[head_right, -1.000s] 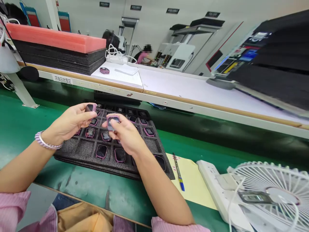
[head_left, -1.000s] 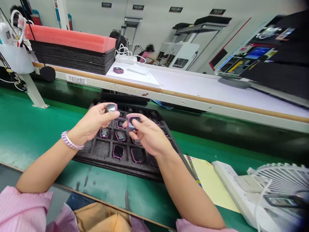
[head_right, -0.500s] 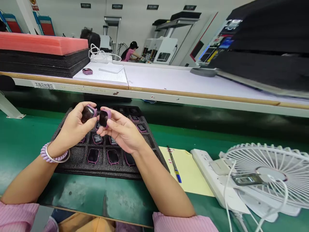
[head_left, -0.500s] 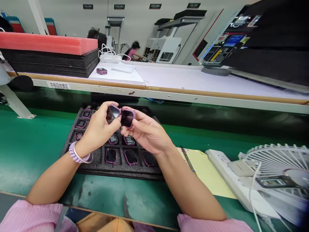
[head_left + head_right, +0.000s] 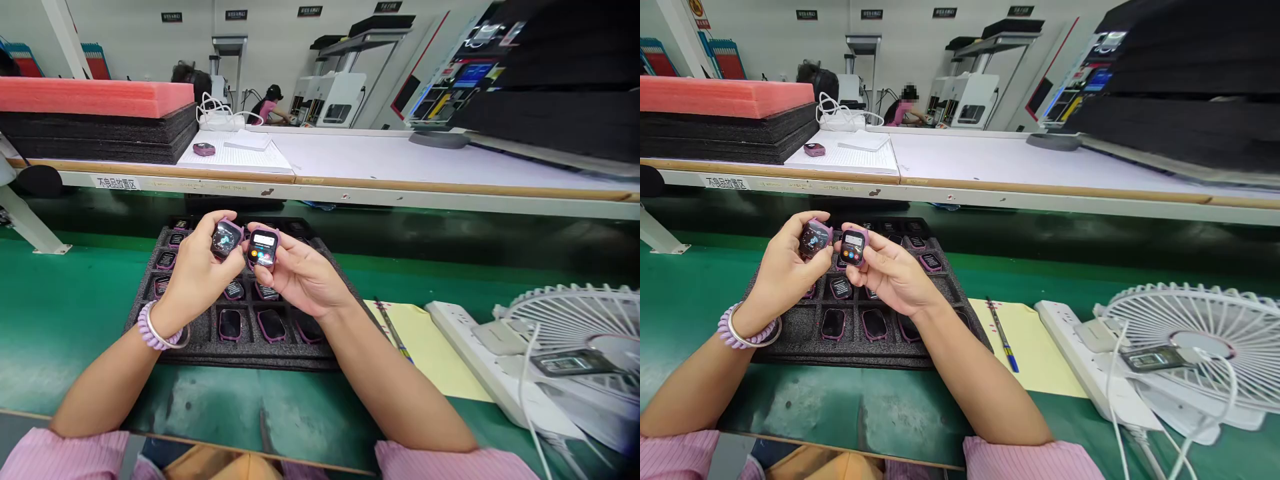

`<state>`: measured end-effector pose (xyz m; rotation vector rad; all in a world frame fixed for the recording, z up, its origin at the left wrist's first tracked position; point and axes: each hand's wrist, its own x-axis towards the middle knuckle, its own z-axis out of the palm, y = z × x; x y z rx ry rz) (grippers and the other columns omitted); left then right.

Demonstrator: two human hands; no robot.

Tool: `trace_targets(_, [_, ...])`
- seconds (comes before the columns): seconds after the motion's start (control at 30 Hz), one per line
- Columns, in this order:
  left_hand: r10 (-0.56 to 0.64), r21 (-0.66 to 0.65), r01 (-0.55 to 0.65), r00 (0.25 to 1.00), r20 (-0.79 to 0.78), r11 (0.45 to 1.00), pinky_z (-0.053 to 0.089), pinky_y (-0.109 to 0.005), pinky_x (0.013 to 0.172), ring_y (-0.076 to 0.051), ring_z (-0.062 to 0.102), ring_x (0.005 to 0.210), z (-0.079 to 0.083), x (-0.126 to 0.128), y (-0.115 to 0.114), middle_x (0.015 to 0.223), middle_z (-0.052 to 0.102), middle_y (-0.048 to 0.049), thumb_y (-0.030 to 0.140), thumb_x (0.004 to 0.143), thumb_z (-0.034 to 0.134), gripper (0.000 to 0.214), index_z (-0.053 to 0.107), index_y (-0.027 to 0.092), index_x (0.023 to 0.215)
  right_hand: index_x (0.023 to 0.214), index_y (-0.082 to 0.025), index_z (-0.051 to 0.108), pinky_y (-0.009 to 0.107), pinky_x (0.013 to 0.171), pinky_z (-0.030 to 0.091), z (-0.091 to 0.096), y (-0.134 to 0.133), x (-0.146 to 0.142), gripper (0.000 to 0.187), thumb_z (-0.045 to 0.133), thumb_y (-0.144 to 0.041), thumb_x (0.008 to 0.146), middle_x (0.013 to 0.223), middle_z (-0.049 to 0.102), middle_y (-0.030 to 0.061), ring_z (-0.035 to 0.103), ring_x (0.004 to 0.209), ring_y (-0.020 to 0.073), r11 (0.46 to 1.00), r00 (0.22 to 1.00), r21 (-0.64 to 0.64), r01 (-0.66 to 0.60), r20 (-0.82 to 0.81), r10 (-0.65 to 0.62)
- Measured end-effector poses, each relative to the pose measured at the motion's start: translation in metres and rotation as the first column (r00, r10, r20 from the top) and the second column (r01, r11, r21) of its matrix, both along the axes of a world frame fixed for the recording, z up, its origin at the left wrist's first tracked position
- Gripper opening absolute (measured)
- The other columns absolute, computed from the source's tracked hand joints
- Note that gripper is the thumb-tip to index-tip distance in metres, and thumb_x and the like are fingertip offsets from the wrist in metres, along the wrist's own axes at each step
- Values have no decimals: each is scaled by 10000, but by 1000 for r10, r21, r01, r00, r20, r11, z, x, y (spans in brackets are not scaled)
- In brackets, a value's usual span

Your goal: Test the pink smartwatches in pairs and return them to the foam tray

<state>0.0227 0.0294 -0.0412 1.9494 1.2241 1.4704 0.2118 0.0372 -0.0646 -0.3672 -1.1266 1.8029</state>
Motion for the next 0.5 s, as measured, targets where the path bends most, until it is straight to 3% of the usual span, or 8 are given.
trace_targets(0.33, [26, 27, -27, 999, 43, 999, 479, -227, 613, -126, 564, 682, 0, 1, -3, 893, 683, -19, 263, 770, 636, 444, 681, 155, 1198, 1256, -233, 728, 210, 658, 525, 0, -2, 0, 491, 974, -317, 839, 1091, 737, 40, 602, 688, 89, 999, 999, 33, 6, -39, -4])
trace_targets(0.5, [-24, -56, 27, 998, 65, 998, 490, -235, 621, -129, 580, 699, 2, 1, -4, 946, 698, -32, 267, 770, 648, 481, 664, 150, 1236, 1312, -238, 694, 242, 698, 530, -2, -1, 1, 500, 924, -284, 871, 1158, 721, 57, 598, 725, 106, 998, 999, 53, 38, 5, -38])
